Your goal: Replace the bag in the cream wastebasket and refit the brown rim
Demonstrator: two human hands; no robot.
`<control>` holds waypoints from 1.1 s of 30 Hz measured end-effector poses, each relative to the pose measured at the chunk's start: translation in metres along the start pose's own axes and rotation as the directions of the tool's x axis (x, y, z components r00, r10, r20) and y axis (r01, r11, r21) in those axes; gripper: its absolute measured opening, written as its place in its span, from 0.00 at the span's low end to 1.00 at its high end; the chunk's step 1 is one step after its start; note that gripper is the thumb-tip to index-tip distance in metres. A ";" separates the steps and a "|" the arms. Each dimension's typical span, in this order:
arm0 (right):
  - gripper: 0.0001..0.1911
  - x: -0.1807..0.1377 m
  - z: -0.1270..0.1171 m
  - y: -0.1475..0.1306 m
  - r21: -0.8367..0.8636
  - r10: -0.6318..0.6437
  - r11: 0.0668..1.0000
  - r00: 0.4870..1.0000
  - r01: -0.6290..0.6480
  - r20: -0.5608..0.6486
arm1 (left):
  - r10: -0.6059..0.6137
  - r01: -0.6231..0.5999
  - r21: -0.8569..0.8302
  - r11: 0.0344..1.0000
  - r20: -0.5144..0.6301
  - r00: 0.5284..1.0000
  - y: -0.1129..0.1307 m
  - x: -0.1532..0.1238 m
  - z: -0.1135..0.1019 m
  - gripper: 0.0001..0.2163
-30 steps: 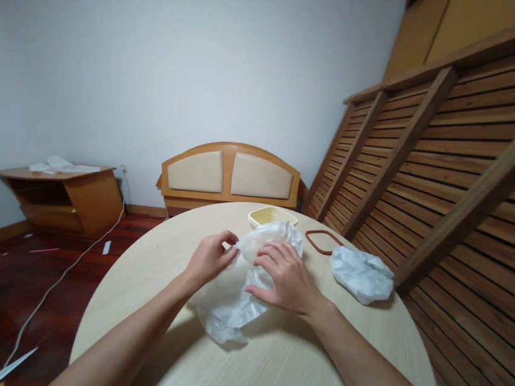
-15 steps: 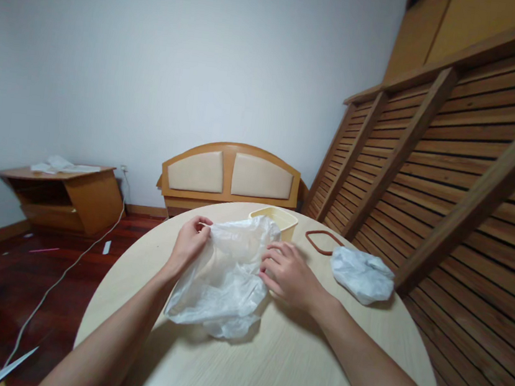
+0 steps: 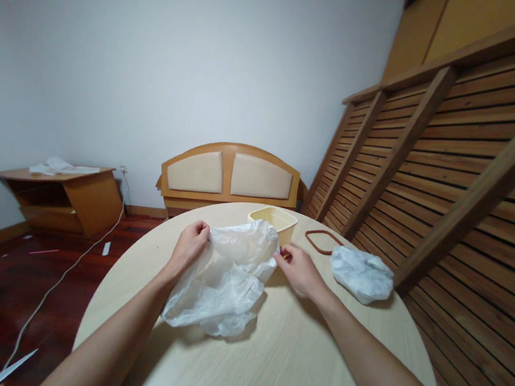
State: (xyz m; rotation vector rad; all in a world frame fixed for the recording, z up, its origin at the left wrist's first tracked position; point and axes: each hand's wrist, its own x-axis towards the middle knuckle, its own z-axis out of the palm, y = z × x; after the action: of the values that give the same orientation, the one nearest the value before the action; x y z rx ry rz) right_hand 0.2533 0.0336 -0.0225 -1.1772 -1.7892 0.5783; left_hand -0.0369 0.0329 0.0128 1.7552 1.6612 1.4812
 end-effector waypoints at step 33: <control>0.12 0.015 -0.021 0.006 0.682 0.233 0.690 0.966 -0.244 0.110 | 0.434 -0.491 0.219 0.843 0.260 0.863 0.019 -0.035 0.021 0.13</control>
State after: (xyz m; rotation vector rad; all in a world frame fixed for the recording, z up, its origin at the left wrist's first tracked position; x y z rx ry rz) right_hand 0.2720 0.0479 -0.0103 -0.8595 -1.2268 1.2881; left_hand -0.0024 0.0061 0.0034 2.5174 1.4572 1.2225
